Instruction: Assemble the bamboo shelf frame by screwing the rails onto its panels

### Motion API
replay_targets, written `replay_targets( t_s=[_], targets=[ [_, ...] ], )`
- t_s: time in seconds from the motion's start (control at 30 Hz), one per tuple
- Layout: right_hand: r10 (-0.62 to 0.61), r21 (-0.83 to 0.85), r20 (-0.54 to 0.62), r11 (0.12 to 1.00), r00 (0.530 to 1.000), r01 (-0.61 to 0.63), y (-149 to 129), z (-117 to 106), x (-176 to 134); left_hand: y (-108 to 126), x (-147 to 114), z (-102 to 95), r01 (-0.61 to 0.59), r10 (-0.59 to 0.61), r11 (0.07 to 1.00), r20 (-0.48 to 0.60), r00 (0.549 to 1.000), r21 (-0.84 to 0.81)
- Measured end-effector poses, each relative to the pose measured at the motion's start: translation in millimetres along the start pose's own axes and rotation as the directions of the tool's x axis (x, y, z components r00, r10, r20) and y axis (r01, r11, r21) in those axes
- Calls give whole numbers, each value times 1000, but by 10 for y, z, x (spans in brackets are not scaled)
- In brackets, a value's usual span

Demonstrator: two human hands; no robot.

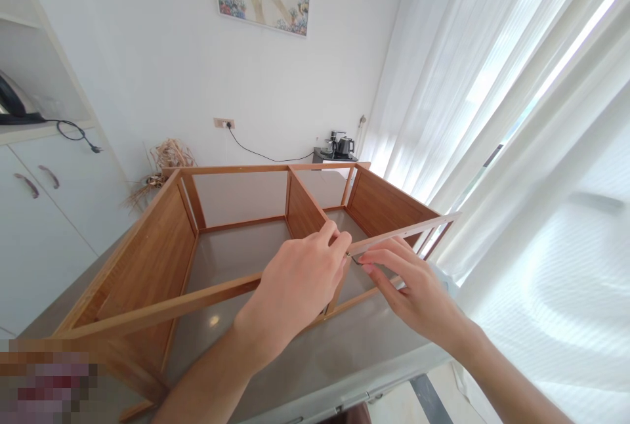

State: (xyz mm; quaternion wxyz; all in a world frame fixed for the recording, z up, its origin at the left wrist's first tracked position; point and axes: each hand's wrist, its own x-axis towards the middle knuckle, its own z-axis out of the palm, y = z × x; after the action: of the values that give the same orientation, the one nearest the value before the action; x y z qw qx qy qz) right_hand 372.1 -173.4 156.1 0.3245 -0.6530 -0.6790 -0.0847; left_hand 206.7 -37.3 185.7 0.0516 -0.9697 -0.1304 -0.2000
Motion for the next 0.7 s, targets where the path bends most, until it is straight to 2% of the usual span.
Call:
replay_targets(
  t_s=[0.33,0.53,0.7],
  targets=[
    [-20,14,28,1000,999,20,-33,13,27,18,10,5,18,-18,1000,14,1000,-11],
    [8,24,10,1000,1000,-8,-16,27,0,13,0,-26,12,-11,1000,16,1000,-25],
    [-30,36,-18,999,999,31,-23,32,7,13,1,-15,2,-2,1000,3,1000,-23]
  ],
)
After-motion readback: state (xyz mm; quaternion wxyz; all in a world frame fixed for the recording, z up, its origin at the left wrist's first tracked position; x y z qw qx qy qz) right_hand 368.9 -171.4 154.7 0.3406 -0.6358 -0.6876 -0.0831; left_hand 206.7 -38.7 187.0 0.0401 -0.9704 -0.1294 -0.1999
